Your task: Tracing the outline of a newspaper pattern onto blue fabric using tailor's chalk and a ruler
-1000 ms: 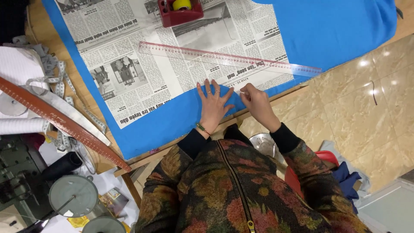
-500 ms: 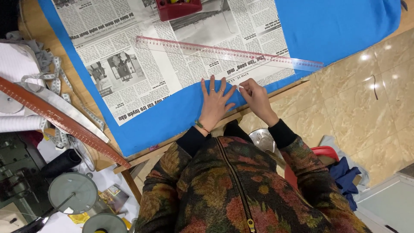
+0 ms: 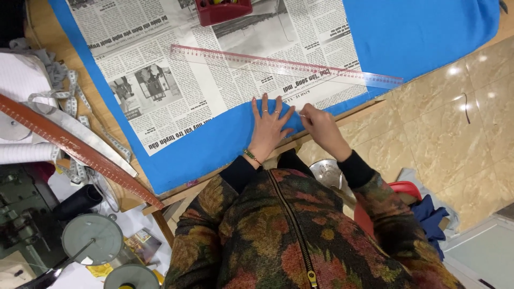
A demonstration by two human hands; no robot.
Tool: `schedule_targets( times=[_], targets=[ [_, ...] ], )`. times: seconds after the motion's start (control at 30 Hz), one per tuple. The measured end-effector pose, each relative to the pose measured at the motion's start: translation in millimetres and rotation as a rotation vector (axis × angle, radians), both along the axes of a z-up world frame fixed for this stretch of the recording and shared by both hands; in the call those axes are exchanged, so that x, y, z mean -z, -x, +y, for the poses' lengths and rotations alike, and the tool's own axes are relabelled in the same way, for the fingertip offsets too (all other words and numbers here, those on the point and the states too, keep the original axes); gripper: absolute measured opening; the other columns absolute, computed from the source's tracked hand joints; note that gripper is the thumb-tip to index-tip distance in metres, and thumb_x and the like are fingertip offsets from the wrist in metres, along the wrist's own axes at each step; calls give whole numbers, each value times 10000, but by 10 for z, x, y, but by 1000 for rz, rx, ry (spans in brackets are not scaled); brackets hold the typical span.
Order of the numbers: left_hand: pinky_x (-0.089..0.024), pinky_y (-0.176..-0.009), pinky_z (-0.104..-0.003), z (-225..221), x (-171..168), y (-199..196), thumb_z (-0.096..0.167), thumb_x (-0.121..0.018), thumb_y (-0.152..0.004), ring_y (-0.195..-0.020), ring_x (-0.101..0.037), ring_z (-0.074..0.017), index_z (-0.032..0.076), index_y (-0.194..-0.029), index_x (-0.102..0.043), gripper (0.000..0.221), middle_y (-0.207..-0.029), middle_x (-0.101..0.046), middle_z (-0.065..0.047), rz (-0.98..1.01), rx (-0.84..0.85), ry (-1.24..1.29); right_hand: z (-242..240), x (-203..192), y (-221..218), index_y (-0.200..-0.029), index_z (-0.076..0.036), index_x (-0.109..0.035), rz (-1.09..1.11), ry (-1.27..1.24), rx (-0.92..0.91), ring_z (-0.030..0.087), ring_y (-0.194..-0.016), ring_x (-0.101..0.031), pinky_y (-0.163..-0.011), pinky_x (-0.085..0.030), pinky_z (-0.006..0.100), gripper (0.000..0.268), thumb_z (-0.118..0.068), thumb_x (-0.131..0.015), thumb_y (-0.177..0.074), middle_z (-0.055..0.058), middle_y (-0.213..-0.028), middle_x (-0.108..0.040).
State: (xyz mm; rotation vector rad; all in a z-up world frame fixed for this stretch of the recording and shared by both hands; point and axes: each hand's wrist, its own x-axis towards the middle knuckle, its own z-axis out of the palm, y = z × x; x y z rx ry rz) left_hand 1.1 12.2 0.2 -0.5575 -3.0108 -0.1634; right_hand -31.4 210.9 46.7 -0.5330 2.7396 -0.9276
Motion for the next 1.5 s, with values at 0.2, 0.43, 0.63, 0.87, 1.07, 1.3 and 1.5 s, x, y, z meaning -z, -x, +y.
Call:
schedule_targets(
  times=[0.2,0.43,0.63,0.87,1.07,1.3,1.5],
  targets=[
    [-126,-1161,-854,2,-26,-29,697,-567,-943,-1461,-298,-600,442,-1547,-406,676,-1585,-410,-189,2,30,-11,31,-21,-53,-1099,-52,-670,-52,93,146,293,-671,-678,-631,-518,435,78,-78,-694,-1029,127,-708,-673],
    [-160,-1147,-854,-7,-41,-50,716,-526,-961,-1454,-297,-620,466,-1574,-339,688,-1597,-376,-225,3,46,19,-13,187,-94,-1106,-50,-675,-32,139,170,287,-677,-692,-627,-530,408,85,-75,-703,-1030,134,-736,-699],
    [-140,-1147,-856,1,27,-39,712,-548,-958,-1456,-280,-628,478,-1562,-362,674,-1604,-366,-236,-1,50,20,-19,181,-107,-1118,-75,-669,-13,94,151,313,-676,-690,-623,-527,428,87,-113,-684,-1041,126,-691,-661],
    [-143,-1158,-851,42,2,-37,723,-575,-933,-1462,-283,-618,479,-1539,-397,677,-1613,-357,-222,6,25,45,8,61,-115,-1031,-76,-616,31,-152,-2,336,-679,-705,-621,-539,450,25,-85,-640,-1034,127,-664,-649],
    [-108,-1175,-842,25,-4,-56,749,-498,-941,-1478,-254,-614,485,-1558,-364,684,-1613,-352,-214,-47,28,-20,123,-324,-132,-1093,-75,-654,32,-113,91,373,-692,-707,-664,-528,491,77,-71,-675,-1019,158,-698,-686],
    [-64,-1178,-834,-90,6,-52,698,-472,-993,-1523,-222,-539,409,-1592,-371,672,-1626,-375,-168,-87,0,-171,-111,-471,-55,-1229,-163,-671,-50,80,52,263,-736,-713,-711,-549,427,218,-131,-714,-1018,62,-797,-749],
    [-143,-1176,-813,-439,-169,-210,630,-641,-944,-1467,-365,-466,143,-1445,-599,700,-1510,-517,-195,136,-278,-186,-541,-219,366,-1075,-87,-720,0,214,-174,221,-757,-688,-707,-555,391,53,-139,-715,-1067,77,-803,-727]
  ],
)
